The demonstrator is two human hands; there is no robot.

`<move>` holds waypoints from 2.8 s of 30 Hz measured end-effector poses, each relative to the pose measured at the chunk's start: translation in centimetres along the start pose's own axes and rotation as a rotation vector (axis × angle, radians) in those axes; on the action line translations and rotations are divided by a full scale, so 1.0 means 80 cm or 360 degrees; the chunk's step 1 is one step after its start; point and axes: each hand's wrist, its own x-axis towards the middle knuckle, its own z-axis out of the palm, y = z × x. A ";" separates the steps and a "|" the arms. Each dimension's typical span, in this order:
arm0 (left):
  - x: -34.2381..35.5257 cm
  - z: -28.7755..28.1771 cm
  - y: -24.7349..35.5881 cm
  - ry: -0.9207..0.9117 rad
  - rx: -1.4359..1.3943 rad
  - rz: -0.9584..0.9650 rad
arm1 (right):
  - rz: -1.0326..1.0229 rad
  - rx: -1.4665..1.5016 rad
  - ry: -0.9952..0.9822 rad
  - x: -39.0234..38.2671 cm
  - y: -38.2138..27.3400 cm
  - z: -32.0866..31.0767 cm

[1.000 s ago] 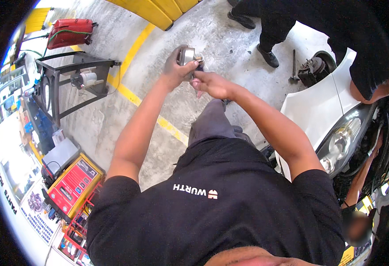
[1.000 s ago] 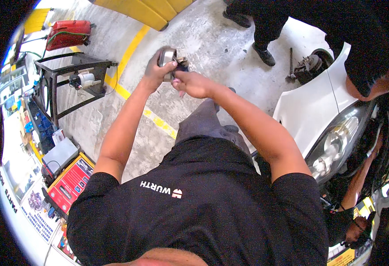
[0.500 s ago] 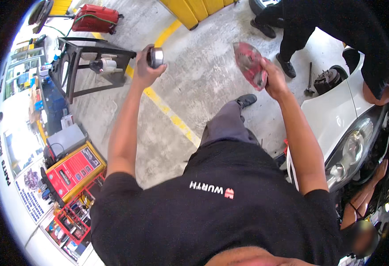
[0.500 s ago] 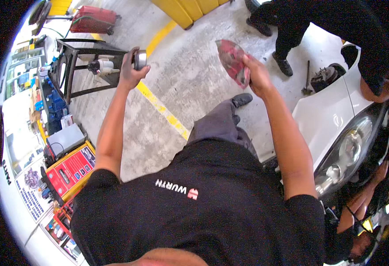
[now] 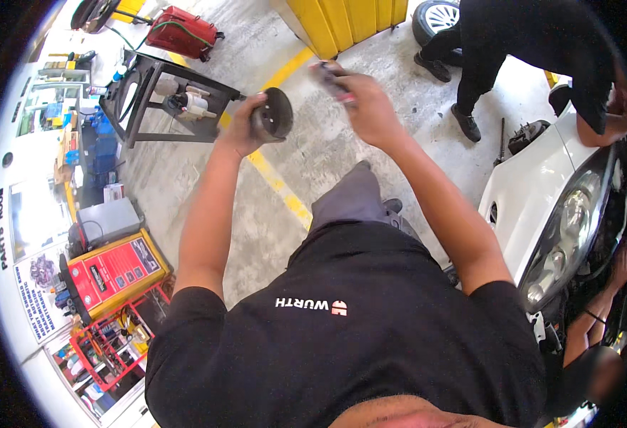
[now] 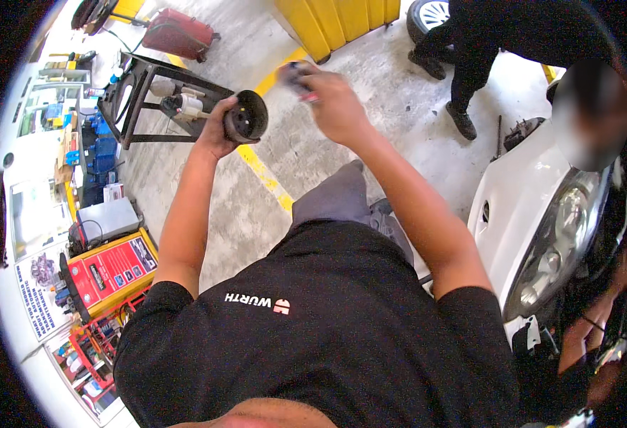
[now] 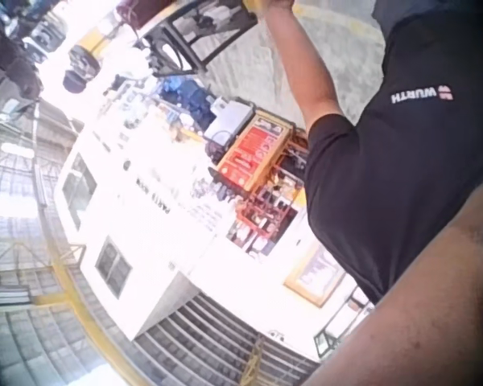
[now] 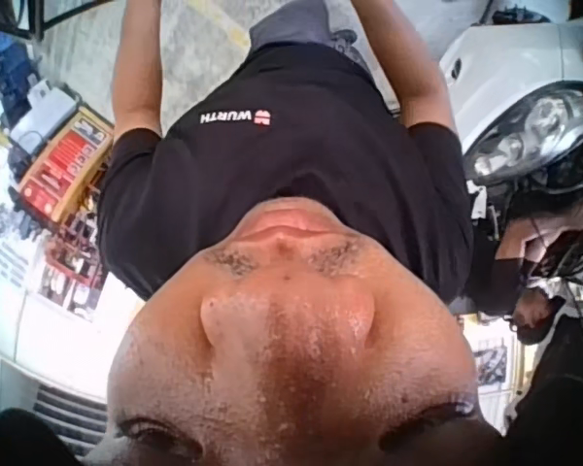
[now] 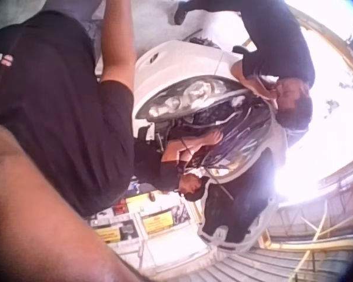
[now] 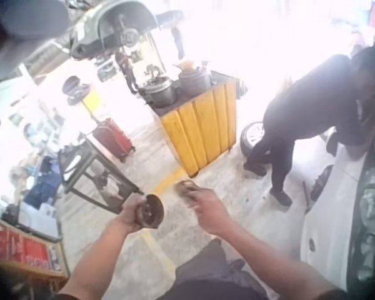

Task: Cleaning an engine pulley with a rag and solvent before installing it onto the vehicle's engine.

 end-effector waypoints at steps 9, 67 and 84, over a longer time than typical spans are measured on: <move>0.063 0.013 -0.005 0.0225 0.0473 0.0305 | -0.0282 -0.0836 -0.0798 0.026 -0.021 0.142; 0.090 -0.088 0.108 -0.0460 0.0086 -0.0029 | -0.0110 -0.0336 -0.1093 0.130 -0.045 0.187; 0.097 -0.076 0.062 -0.0310 -0.0170 0.0542 | 0.1370 0.1574 -0.0152 0.158 -0.088 0.184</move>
